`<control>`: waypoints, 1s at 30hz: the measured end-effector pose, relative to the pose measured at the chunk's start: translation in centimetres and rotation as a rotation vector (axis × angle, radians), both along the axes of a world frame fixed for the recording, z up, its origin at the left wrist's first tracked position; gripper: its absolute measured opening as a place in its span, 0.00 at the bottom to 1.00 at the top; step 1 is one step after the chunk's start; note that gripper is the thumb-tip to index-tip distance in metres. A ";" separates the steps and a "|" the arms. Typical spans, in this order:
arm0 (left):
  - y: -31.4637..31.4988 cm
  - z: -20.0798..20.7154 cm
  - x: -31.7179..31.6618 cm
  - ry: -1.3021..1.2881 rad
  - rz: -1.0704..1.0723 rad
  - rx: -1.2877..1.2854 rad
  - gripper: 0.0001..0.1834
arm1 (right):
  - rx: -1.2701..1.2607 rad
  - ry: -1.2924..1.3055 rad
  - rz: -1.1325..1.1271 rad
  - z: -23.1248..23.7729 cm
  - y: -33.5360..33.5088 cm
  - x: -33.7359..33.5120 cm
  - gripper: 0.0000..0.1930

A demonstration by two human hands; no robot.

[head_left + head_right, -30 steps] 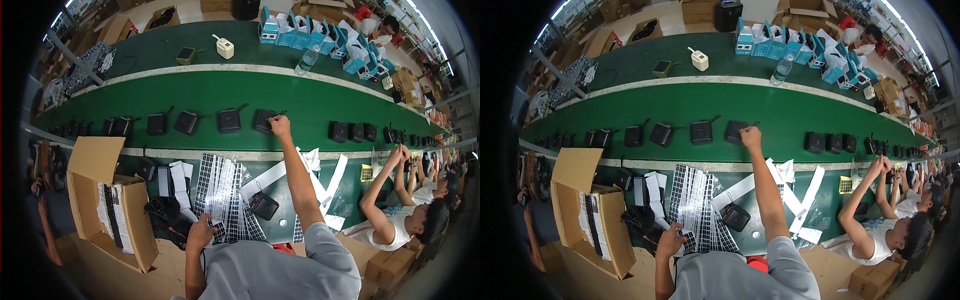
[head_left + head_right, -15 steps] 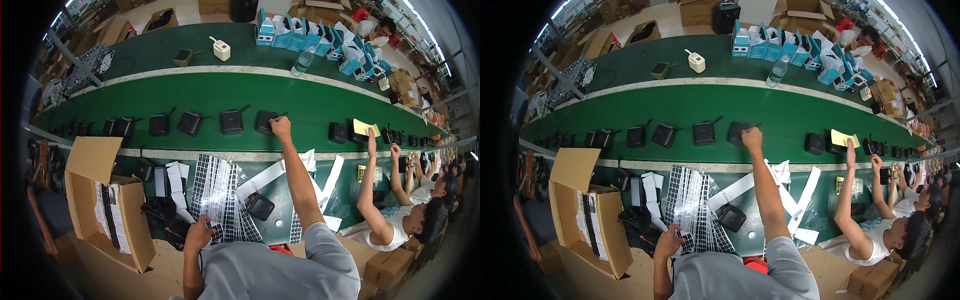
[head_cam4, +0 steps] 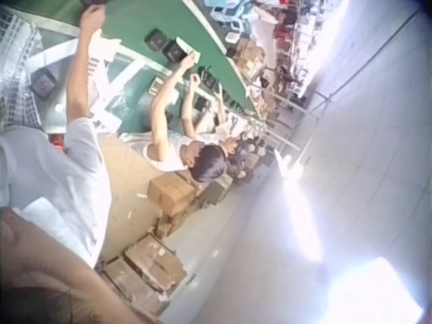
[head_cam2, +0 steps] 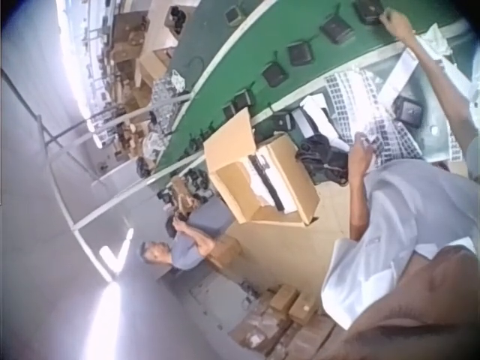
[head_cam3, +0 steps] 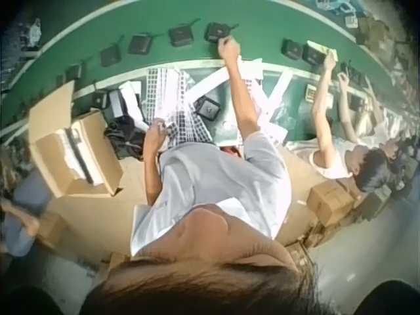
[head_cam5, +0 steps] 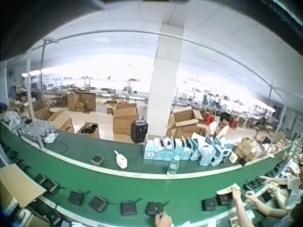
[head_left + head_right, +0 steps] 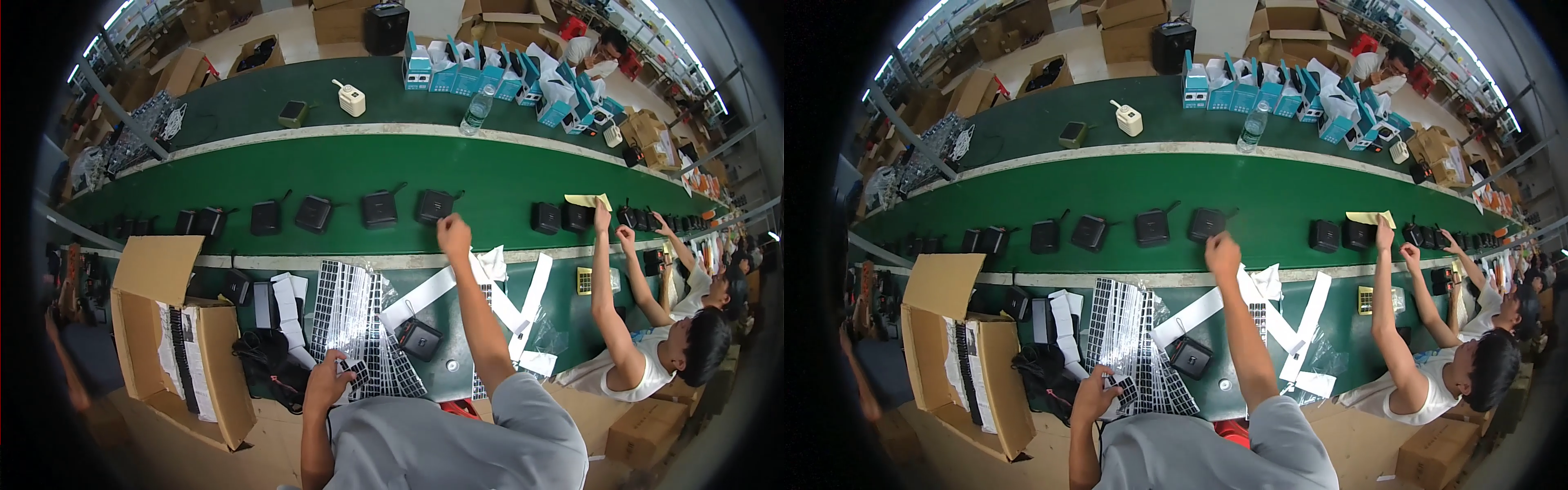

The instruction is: The person peels labels from a sheet and applies them by hand to small black square electronic devices on an assembly line.

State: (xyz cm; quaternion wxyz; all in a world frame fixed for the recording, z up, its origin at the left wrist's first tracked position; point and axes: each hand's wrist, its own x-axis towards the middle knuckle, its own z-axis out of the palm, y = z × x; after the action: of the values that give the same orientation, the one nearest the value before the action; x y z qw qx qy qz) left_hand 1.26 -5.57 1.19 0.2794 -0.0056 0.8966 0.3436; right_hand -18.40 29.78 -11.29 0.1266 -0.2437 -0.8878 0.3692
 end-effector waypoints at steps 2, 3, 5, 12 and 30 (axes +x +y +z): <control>-0.3 -0.6 0.4 0.064 -0.001 0.045 0.22 | -0.229 0.086 0.273 0.9 -5.0 5.0 0.06; -0.3 -0.7 0.5 0.125 -0.018 0.098 0.22 | -0.402 0.047 0.450 1.6 -7.7 8.2 0.04; -0.1 -0.7 0.4 0.046 0.002 0.105 0.22 | -0.696 -0.009 0.780 4.4 -12.1 14.0 0.02; 0.6 -0.5 0.6 0.113 -0.110 0.184 0.18 | -0.466 0.093 0.990 8.9 -15.7 21.1 0.11; 0.5 1.4 3.1 0.060 -0.104 0.278 0.35 | -0.221 0.037 1.009 12.1 -15.7 23.7 0.11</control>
State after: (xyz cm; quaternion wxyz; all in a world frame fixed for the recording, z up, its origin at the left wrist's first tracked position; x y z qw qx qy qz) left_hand 4.33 -5.06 2.56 0.2678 0.0897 0.8473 0.4498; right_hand 5.28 14.11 0.82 -0.0781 0.2092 -0.8484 0.4800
